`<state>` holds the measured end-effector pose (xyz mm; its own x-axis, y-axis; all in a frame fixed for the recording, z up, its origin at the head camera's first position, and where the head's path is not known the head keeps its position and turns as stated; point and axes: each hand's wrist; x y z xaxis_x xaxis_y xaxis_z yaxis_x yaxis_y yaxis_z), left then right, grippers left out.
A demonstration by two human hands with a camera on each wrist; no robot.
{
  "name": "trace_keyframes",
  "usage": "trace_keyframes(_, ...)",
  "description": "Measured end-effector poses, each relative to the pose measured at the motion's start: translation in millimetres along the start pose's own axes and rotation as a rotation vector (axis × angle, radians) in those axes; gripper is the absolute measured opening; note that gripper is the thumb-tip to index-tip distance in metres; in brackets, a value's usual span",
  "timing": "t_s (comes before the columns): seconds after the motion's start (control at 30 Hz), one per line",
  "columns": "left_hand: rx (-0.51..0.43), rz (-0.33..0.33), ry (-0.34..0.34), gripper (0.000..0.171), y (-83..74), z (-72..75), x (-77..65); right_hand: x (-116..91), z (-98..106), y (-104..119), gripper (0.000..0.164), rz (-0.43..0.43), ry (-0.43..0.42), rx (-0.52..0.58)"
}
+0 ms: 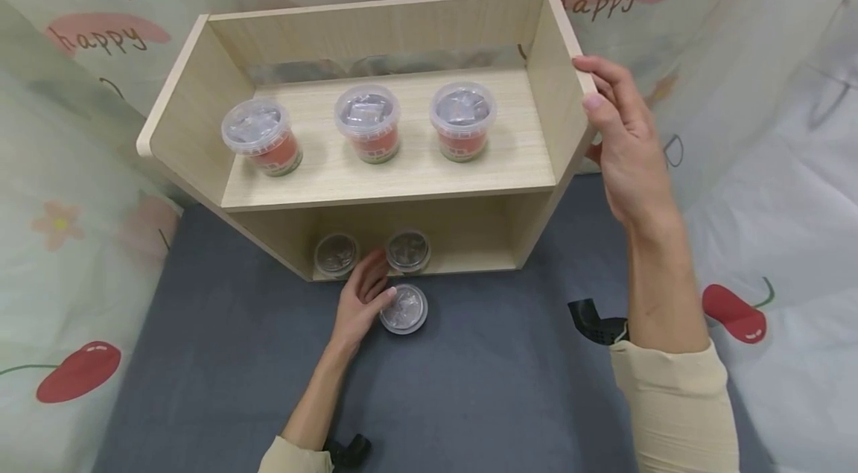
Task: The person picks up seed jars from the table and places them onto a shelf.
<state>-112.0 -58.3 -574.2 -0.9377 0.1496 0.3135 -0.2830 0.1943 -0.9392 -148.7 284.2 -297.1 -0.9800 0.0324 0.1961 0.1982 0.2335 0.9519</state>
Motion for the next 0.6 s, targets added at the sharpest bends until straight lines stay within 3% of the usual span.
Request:
trace_keyframes(0.2,-0.036,0.012,-0.004,0.067,-2.5,3.5,-9.7,0.6,-0.1,-0.5,0.034,0.001,0.003,-0.001)
trace_keyframes(0.6,0.023,0.052,0.059,0.064,-0.6,6.2,-27.4,0.4,0.9,-0.9,0.034,-0.004,0.002,0.006)
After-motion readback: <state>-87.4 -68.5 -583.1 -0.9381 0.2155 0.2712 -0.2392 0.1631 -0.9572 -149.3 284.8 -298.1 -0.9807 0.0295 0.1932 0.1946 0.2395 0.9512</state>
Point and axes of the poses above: each hand's wrist, its own x-axis towards the middle knuckle, its own z-axis out of the back of the hand, y = z × x, and after that the axes turned 10 degrees about -z, right-handed
